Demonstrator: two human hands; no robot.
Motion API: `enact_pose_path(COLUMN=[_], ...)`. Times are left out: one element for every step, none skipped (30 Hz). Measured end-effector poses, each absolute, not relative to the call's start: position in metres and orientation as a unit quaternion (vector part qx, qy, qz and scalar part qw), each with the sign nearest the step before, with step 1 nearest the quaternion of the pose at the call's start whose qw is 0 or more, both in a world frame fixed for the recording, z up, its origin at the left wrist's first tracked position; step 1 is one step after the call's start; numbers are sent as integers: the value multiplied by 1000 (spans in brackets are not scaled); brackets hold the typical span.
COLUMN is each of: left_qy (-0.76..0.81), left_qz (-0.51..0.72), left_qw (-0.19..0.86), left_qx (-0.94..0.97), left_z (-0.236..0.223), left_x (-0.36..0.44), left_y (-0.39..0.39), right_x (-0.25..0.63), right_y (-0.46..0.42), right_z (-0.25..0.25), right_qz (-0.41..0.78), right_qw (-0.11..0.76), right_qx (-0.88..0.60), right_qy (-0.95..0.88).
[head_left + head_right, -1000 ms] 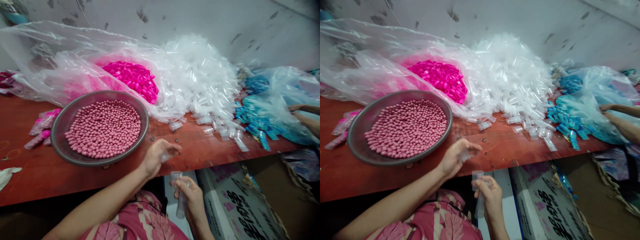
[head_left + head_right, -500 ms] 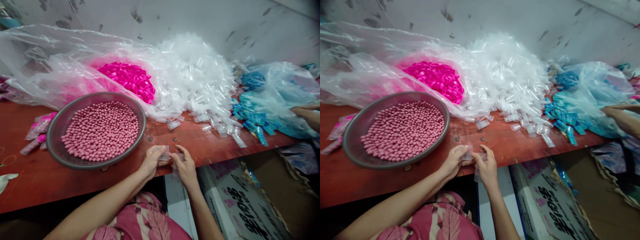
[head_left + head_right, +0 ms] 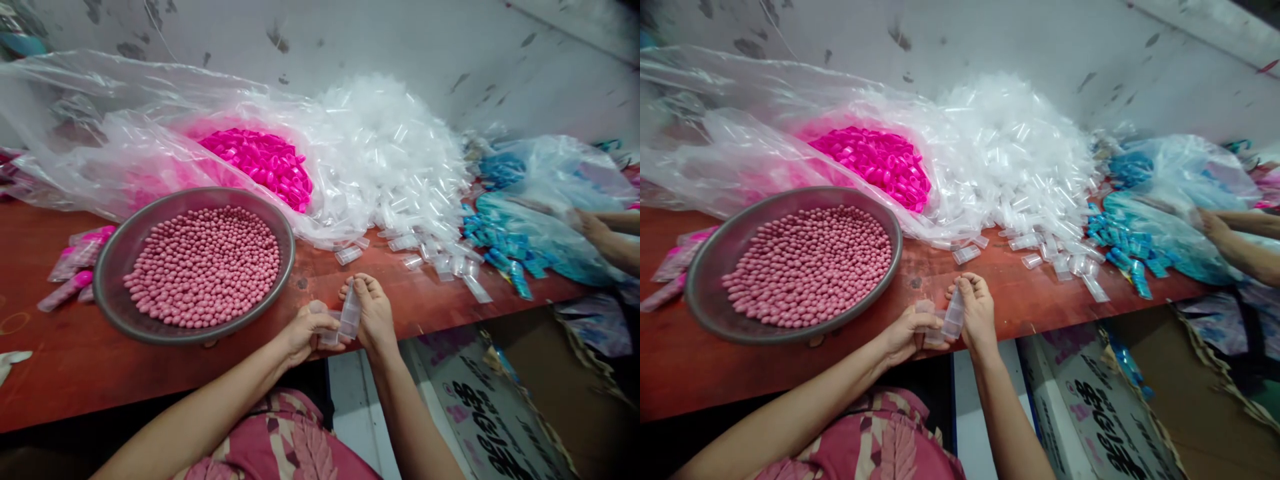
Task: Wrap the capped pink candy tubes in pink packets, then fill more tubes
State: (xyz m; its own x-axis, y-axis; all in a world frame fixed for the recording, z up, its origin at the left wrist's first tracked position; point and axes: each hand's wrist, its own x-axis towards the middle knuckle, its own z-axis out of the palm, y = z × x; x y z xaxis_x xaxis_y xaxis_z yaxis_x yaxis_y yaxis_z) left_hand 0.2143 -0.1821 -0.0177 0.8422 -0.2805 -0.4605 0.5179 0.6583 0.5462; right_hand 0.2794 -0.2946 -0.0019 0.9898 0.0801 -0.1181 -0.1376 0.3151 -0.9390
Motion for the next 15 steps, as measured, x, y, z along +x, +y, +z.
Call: enact_pose_path(left_qy=[159, 141, 120, 103, 93, 90, 92, 96, 97, 97, 100, 106, 115, 121, 123], left_qz=[-226, -233, -242, -251, -261, -271, -278, -281, -281, -282, -279, -274, -267, -264, -263], left_qw=[901, 908, 915, 921, 923, 923, 922, 920, 917, 914, 910, 905, 899, 891, 883], left_qx=[335, 318, 299, 280, 265, 256, 254, 257, 264, 276, 291, 309, 328, 348, 367], left_z=[-18, -17, -17, -17, -17, -17, -17, -17, -17, -16, -16, -16, -15, -15, -15], left_x=[214, 214, 214, 214, 214, 215, 215, 215, 216, 216, 216, 216, 215, 213, 211], left_y=[-182, -181, -180, -179, -179, -178, -178, -178, -178, -178, -179, -180, -182, -184, -186], right_x=[280, 280, 280, 279, 278, 277, 275, 273, 271, 270, 270, 271, 274, 278, 284], right_y=[-293, -291, -290, -289, -288, -287, -286, -285, -284, -284, -283, -283, -283, -284, -285], right_z=[-4, -5, -7, -7, -8, -7, -7, -6, -5, -4, -3, -3, -4, -4, -6], right_qz=[61, 55, 51, 48, 46, 45, 49, 57, 68, 80, 89, 96, 97, 91, 76], right_qw=[810, 811, 813, 815, 814, 810, 803, 794, 785, 777, 772, 767, 764, 762, 761], right_qx=[-583, -582, -580, -577, -578, -584, -594, -605, -616, -624, -629, -634, -638, -642, -644], right_qy=[20, 20, 25, 28, 27, 19, 7, -6, -17, -23, -25, -24, -19, -10, 6])
